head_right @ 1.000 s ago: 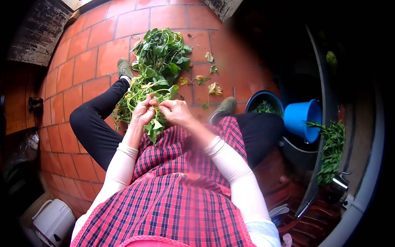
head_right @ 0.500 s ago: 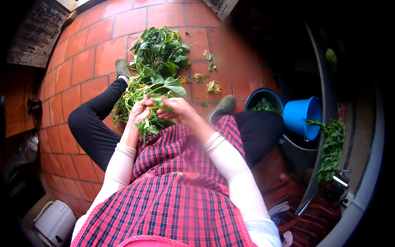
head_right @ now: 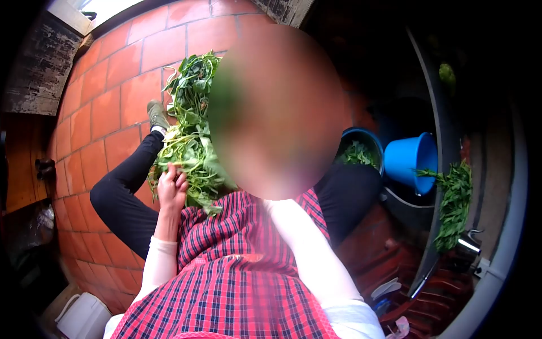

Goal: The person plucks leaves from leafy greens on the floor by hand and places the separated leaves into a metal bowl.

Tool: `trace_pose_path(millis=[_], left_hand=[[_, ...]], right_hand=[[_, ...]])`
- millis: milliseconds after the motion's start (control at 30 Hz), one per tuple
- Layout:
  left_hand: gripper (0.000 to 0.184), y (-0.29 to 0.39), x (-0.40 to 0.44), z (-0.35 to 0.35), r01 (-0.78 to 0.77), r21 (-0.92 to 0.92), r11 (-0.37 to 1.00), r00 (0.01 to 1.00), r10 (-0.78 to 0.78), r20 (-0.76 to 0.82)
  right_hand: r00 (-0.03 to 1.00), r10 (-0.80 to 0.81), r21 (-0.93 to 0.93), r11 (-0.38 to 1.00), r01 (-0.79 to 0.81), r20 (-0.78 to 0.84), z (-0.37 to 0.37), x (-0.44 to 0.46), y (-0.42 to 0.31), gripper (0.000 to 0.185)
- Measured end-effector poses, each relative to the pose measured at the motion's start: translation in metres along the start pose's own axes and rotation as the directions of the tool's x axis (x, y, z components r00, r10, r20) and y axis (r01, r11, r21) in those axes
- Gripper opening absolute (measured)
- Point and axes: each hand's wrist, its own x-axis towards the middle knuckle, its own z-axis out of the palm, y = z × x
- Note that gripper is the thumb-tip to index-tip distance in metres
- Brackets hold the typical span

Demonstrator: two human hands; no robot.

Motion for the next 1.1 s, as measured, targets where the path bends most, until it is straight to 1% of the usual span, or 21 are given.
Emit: trace_pose_path(millis=[67,100,133,200,233,267,300,333,400,500,600,633,667,733,767,800,867,933,967,1000,1100], left_hand=[[0.02,0.012,-0.004,-0.011,-0.066,0.134,0.989,0.998,0.068,-0.013],[0.02,0.012,0.008,-0.031,-0.001,0.368,0.93,0.996,0.033,-0.082],[0.022,0.005,0.026,-0.056,0.078,0.574,0.815,0.988,0.014,-0.155],[0.051,-0.025,0.056,-0.105,0.027,0.858,0.513,0.99,0.105,-0.093],[0.078,-0.039,0.071,-0.126,0.109,0.98,0.167,0.961,0.235,-0.147],[0.083,-0.018,0.042,-0.061,0.183,0.981,-0.059,0.944,0.291,-0.158],[0.08,-0.017,0.044,-0.055,0.117,0.987,-0.106,0.953,0.293,-0.082],[0.076,-0.019,0.044,-0.056,0.053,0.987,-0.151,0.957,0.292,-0.007],[0.067,-0.021,0.044,-0.046,0.028,0.995,-0.091,0.976,0.217,-0.008],[0.05,-0.022,0.046,-0.019,-0.127,0.992,0.024,0.983,0.136,0.122],[0.042,-0.02,0.049,0.002,-0.073,0.978,0.197,0.997,0.009,0.072],[0.041,-0.021,0.051,0.003,-0.135,0.975,0.174,0.991,0.037,0.131],[0.039,-0.022,0.052,0.004,-0.093,0.963,0.252,0.996,0.012,0.093],[0.037,-0.021,0.052,0.011,-0.083,0.958,0.274,0.996,0.014,0.083],[0.037,-0.02,0.05,0.015,-0.083,0.951,0.299,0.996,0.008,0.084],[0.036,-0.019,0.049,0.019,-0.089,0.942,0.323,0.996,0.005,0.092],[0.031,-0.015,0.044,0.026,-0.105,0.917,0.385,0.994,0.014,0.108],[0.026,-0.007,0.04,0.035,-0.255,0.833,0.491,0.967,0.113,0.23],[0.023,-0.001,0.035,0.047,-0.357,0.792,0.496,0.934,0.202,0.295],[0.022,0.008,0.033,0.059,-0.538,0.763,0.359,0.84,0.311,0.445],[0.029,0.031,0.017,0.114,-0.747,0.649,0.147,0.617,0.517,0.593]], right_hand=[[0.988,0.111,0.055,0.993,-0.106,-0.109,-0.004,0.019,0.035,0.019],[0.885,0.378,0.269,0.853,-0.447,0.272,-0.057,0.025,-0.005,0.016],[0.868,0.407,0.43,0.755,-0.495,0.285,-0.067,0.035,-0.015,0.013],[0.889,0.345,0.603,0.653,-0.459,0.303,-0.062,0.072,-0.004,0.014],[0.936,0.293,0.562,0.749,-0.35,0.194,-0.057,0.094,-0.002,0.015],[0.97,0.226,0.503,0.83,-0.239,0.088,-0.051,0.117,-0.001,0.016],[0.989,0.146,0.427,0.895,-0.127,-0.012,-0.045,0.139,-0.001,0.017],[0.981,0.195,0.425,0.888,-0.176,-0.001,-0.049,0.157,-0.01,0.017],[0.957,0.291,0.416,0.867,-0.273,0.02,-0.065,0.19,-0.035,0.019],[0.929,0.369,0.559,0.773,-0.3,-0.011,-0.034,0.265,-0.019,0.022],[0.928,0.372,0.668,0.697,-0.261,-0.026,0.014,0.335,0.009,0.047],[0.925,0.372,0.775,0.561,-0.291,0.078,0.008,0.34,0.0,0.062],[0.943,0.332,0.673,0.701,-0.236,-0.015,0.009,0.346,-0.003,0.042],[0.962,0.27,0.428,0.866,-0.261,0.04,-0.019,0.343,-0.016,0.031],[0.979,0.203,0.43,0.887,-0.171,-0.032,-0.027,0.338,-0.019,0.021],[0.983,0.184,0.547,0.822,-0.16,0.011,-0.042,0.33,-0.026,0.02],[0.993,0.083,0.618,0.777,-0.115,0.08,-0.092,0.309,-0.05,0.02],[0.977,0.032,0.695,0.698,-0.174,0.213,-0.157,0.268,-0.092,0.021],[0.978,-0.026,0.709,0.693,-0.131,0.207,-0.186,0.244,-0.112,0.02],[0.976,-0.082,0.721,0.687,-0.091,0.202,-0.209,0.222,-0.128,0.019],[0.962,-0.255,0.628,0.766,0.141,0.094,-0.247,0.161,-0.168,0.023]])
